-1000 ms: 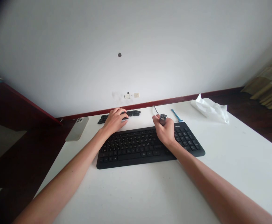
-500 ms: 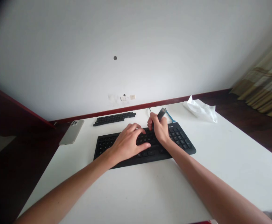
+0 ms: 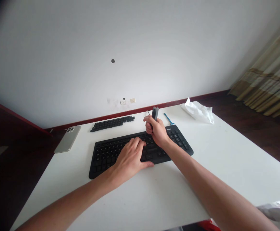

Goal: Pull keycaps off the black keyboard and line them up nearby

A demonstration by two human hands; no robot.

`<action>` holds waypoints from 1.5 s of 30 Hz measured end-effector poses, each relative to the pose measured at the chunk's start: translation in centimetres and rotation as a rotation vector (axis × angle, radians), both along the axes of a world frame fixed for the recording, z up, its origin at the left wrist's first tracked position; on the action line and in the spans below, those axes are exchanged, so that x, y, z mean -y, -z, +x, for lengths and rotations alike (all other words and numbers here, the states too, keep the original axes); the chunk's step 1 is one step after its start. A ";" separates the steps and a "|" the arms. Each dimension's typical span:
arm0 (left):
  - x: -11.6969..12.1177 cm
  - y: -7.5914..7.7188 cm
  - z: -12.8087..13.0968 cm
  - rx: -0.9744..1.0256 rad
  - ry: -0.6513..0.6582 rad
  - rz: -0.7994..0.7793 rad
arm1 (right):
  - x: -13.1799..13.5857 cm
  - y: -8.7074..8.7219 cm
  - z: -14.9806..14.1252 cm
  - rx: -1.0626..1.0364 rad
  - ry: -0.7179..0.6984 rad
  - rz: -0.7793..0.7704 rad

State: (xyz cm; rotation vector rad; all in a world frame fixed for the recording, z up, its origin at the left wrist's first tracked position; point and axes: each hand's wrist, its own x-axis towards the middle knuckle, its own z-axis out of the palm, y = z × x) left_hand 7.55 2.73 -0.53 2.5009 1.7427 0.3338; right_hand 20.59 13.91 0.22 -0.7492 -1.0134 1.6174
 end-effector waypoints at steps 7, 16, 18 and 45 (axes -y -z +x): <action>0.1 0.0 0.3 -0.003 -0.014 -0.008 | 0.3 -0.8 0.1 -0.024 -0.037 -0.113; 0.3 -0.8 0.7 -0.050 -0.036 -0.031 | 0.5 0.2 -0.5 -0.186 -0.050 -0.259; 0.4 -0.7 0.8 -0.054 -0.039 -0.011 | 0.9 0.3 -0.9 -0.145 -0.030 -0.247; -2.5 0.5 -4.7 0.090 0.265 -0.222 | 3.5 0.2 -1.7 0.247 -0.229 0.031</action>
